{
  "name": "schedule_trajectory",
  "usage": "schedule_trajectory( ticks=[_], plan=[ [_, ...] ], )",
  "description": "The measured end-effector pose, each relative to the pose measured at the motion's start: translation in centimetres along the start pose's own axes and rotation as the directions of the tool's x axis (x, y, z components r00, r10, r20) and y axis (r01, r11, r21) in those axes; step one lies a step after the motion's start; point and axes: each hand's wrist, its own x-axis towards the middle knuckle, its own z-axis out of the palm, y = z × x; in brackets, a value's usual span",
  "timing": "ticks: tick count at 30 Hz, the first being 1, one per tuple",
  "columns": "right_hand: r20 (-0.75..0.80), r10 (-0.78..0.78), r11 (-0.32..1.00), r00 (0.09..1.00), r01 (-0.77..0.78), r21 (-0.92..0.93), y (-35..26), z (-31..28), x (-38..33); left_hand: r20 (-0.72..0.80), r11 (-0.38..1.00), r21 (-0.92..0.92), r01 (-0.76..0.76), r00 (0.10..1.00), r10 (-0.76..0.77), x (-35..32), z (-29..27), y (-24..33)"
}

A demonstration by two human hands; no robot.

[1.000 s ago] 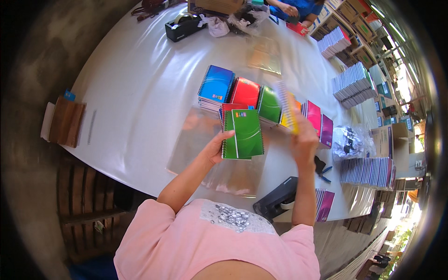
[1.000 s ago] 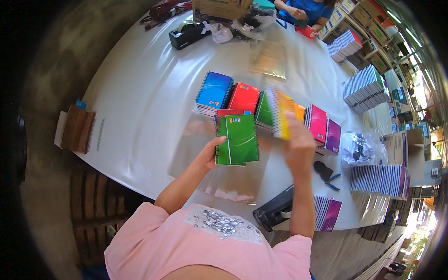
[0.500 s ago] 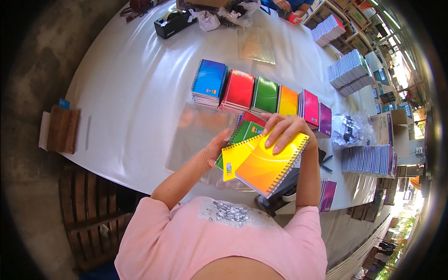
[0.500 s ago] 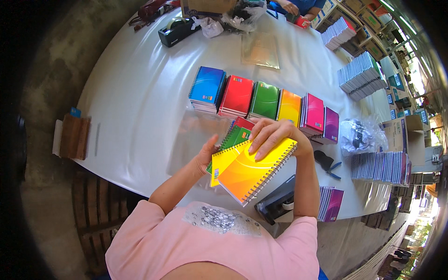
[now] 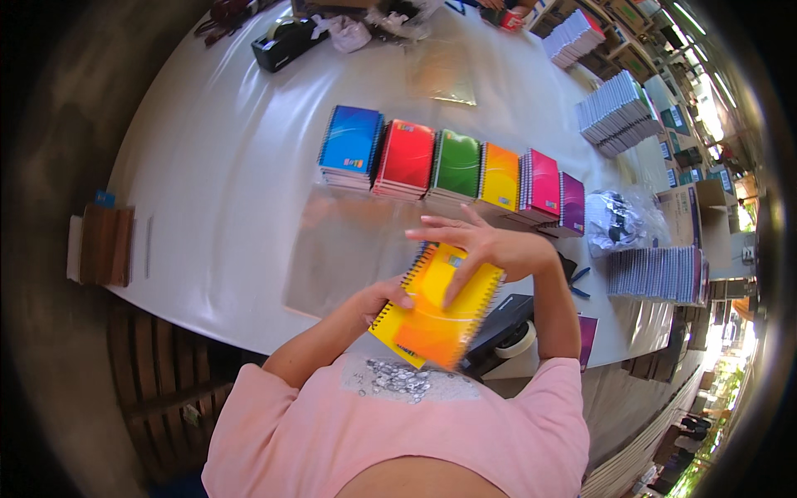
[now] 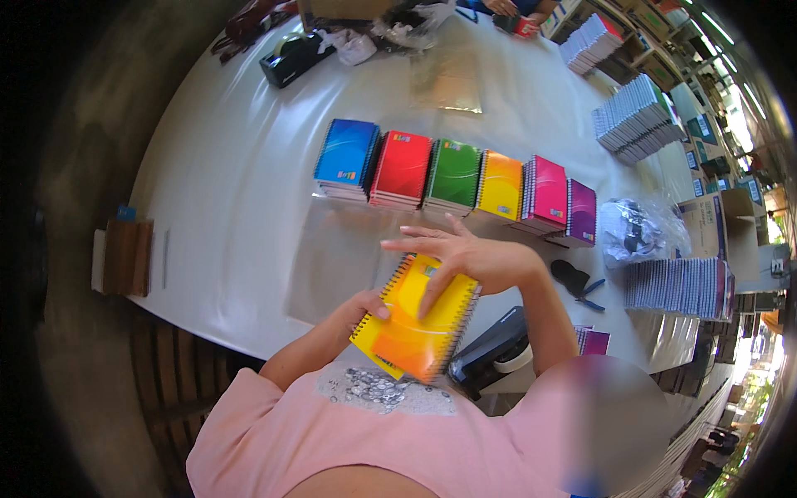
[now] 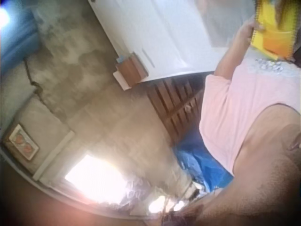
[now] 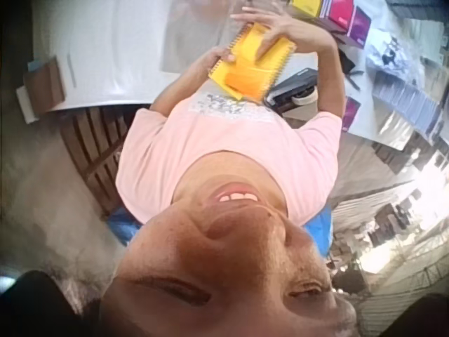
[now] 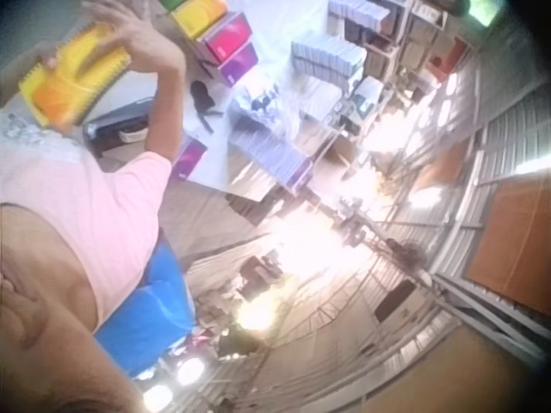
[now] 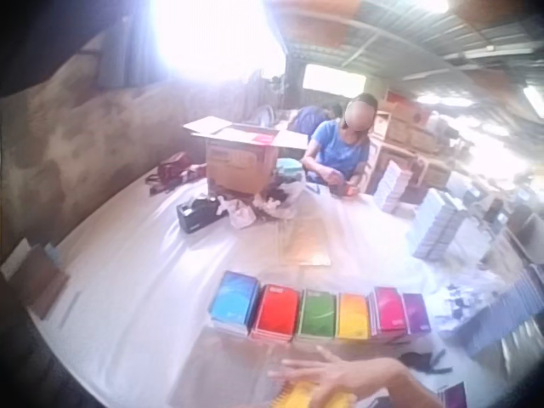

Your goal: The person picks up several colorful spiral notebooks from stacks on a table, aligns them together, and places them into a clear plastic bag. They then pick up another set of notebooks and repeats the process of aligning and bagging them.

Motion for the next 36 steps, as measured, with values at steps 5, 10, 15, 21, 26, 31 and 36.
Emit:
schedule_trajectory(
  ticks=[5, 10, 15, 21, 26, 31, 36],
  plan=[
    [-0.472, 0.286, 0.898, 0.834, -0.405, -0.171, 2.1, 0.1, -2.8, -0.108, 0.993, -0.043, -0.112, 0.988, 0.107, -0.3, -2.5, 0.5],
    [-0.776, 0.604, 0.433, 0.183, -0.892, 0.127, 9.4, 3.4, -10.2, -0.113, 0.982, -0.03, -0.189, 0.976, 0.184, 0.1, -2.3, 2.1],
    [-0.886, 0.451, 0.355, 0.111, -0.932, 0.064, 10.9, 8.9, -12.7, -0.108, 0.948, 0.041, -0.316, 0.942, 0.318, 0.8, -1.8, 3.1],
    [-0.942, -0.242, 0.402, 0.232, -0.86, -0.315, -1.4, 5.5, -3.2, -0.055, 0.898, 0.146, -0.414, 0.903, 0.425, 1.8, -1.7, 3.7],
    [-0.842, -0.018, 0.494, 0.539, -0.728, -0.476, -6.4, 8.5, 2.8, -0.019, 0.906, -0.156, -0.394, 0.918, 0.396, 2.9, -4.4, 3.0],
    [-0.79, 0.004, 0.897, 0.613, -0.352, -0.268, -3.1, 6.3, 0.8, 0.01, 0.912, 0.0, -0.411, 0.911, 0.411, 1.5, -5.2, 3.5],
    [-0.844, 0.531, 0.216, -0.081, -0.95, 0.227, 6.5, 5.0, -13.5, -0.001, 0.937, -0.097, -0.336, 0.941, 0.338, 0.7, -5.2, 2.9]
  ],
)
